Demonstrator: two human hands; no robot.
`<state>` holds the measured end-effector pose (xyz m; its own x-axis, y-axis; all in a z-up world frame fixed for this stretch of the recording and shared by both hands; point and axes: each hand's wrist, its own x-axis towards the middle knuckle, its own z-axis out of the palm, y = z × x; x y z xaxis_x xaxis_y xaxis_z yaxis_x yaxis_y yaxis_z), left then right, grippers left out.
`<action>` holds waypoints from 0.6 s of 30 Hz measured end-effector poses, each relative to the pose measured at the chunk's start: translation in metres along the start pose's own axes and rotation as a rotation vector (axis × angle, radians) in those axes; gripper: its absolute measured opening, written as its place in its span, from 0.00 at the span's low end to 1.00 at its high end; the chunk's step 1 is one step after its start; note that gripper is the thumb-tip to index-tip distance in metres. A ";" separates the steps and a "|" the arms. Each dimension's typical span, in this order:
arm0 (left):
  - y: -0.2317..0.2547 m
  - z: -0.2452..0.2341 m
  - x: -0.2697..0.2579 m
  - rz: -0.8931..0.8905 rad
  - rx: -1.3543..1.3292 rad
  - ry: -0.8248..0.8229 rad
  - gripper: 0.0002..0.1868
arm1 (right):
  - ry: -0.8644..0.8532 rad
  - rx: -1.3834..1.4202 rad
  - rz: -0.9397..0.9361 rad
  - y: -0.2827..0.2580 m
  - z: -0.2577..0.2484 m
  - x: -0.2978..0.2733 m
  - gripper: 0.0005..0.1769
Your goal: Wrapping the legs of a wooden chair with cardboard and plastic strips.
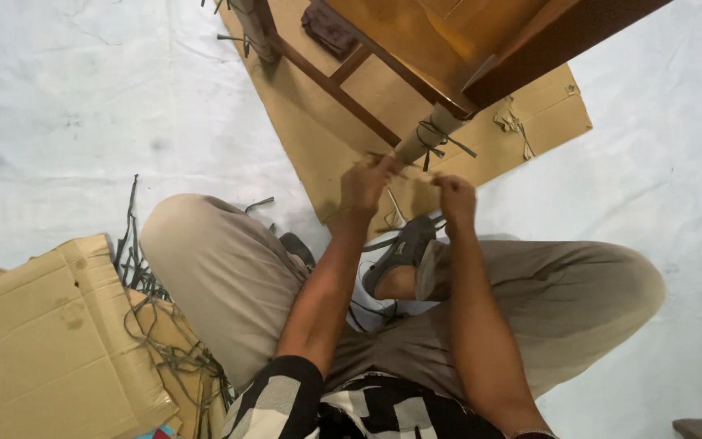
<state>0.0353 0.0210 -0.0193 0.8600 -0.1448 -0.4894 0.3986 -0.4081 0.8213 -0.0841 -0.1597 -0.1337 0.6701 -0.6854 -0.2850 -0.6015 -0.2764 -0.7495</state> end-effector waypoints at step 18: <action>0.058 -0.023 0.027 1.211 0.377 -0.251 0.34 | -0.101 -0.093 -0.329 -0.064 -0.033 0.080 0.13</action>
<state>0.0890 0.0145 0.0223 0.5094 -0.7462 0.4286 -0.7366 -0.1207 0.6654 -0.0064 -0.2197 -0.0890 0.8715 -0.4805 -0.0983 -0.3801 -0.5350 -0.7545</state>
